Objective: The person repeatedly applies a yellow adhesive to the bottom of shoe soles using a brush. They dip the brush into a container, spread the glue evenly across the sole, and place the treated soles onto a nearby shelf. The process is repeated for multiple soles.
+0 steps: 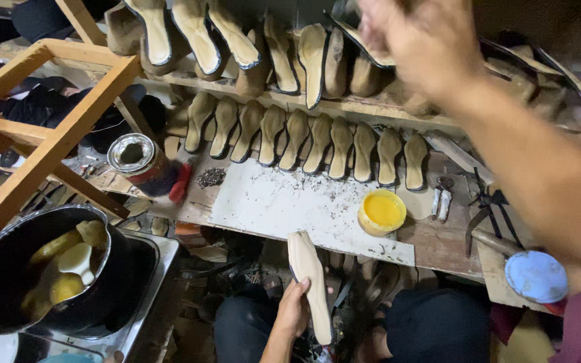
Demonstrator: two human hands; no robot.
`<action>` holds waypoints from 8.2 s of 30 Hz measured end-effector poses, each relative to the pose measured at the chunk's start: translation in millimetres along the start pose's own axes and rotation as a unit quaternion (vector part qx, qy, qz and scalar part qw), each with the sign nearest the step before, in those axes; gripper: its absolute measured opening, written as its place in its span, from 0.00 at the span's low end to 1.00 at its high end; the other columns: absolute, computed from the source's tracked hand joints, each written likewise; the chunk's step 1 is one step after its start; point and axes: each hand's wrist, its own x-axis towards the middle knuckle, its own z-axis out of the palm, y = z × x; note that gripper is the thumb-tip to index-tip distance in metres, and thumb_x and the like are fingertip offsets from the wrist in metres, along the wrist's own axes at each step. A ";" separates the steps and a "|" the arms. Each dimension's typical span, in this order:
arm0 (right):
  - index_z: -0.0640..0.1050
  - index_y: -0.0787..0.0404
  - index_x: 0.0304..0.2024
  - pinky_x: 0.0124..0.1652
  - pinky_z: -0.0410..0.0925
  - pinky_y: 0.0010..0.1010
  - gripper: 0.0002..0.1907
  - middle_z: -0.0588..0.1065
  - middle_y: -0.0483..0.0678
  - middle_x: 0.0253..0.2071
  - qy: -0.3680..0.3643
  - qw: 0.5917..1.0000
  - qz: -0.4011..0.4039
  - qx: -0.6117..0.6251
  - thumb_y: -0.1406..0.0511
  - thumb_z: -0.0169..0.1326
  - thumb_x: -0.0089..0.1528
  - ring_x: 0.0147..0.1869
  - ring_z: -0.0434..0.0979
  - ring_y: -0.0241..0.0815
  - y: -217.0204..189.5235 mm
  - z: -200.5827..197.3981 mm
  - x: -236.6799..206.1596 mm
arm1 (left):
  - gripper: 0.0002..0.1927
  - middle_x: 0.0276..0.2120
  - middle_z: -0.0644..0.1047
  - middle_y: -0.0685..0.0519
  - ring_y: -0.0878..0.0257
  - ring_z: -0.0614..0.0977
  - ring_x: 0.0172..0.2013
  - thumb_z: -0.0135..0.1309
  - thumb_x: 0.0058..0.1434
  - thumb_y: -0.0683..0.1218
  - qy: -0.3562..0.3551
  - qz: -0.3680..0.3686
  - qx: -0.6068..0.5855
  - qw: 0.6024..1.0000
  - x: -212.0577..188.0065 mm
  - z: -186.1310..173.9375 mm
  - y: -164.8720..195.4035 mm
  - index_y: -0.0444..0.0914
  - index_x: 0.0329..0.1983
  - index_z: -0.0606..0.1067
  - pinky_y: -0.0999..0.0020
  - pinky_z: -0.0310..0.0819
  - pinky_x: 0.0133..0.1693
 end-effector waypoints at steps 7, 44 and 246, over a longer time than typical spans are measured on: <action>0.82 0.63 0.47 0.34 0.73 0.26 0.13 0.79 0.44 0.36 -0.008 0.921 0.334 0.198 0.60 0.56 0.68 0.35 0.78 0.32 14.2 19.9 -190.4 | 0.28 0.50 0.79 0.41 0.51 0.84 0.40 0.46 0.61 0.47 -0.004 0.051 0.033 0.998 -14.8 4.2 -2.1 0.31 0.64 0.67 0.56 0.79 0.42; 0.79 0.65 0.42 0.44 0.73 0.27 0.07 0.79 0.47 0.41 0.049 0.913 0.321 0.245 0.70 0.62 0.62 0.44 0.80 0.36 -83.1 60.4 -363.9 | 0.53 0.72 0.60 0.47 0.50 0.68 0.67 0.48 0.49 0.39 -0.098 0.016 0.060 0.993 -69.5 159.2 -21.5 0.47 0.80 0.42 0.54 0.73 0.59; 0.57 0.62 0.71 0.49 0.72 0.30 0.39 0.67 0.56 0.67 0.075 0.701 0.503 0.501 0.80 0.51 0.58 0.51 0.76 0.38 -145.2 75.1 -426.1 | 0.42 0.66 0.66 0.48 0.53 0.70 0.63 0.44 0.69 0.62 -0.026 0.290 -0.069 0.954 -21.9 169.7 -9.8 0.40 0.80 0.49 0.48 0.66 0.64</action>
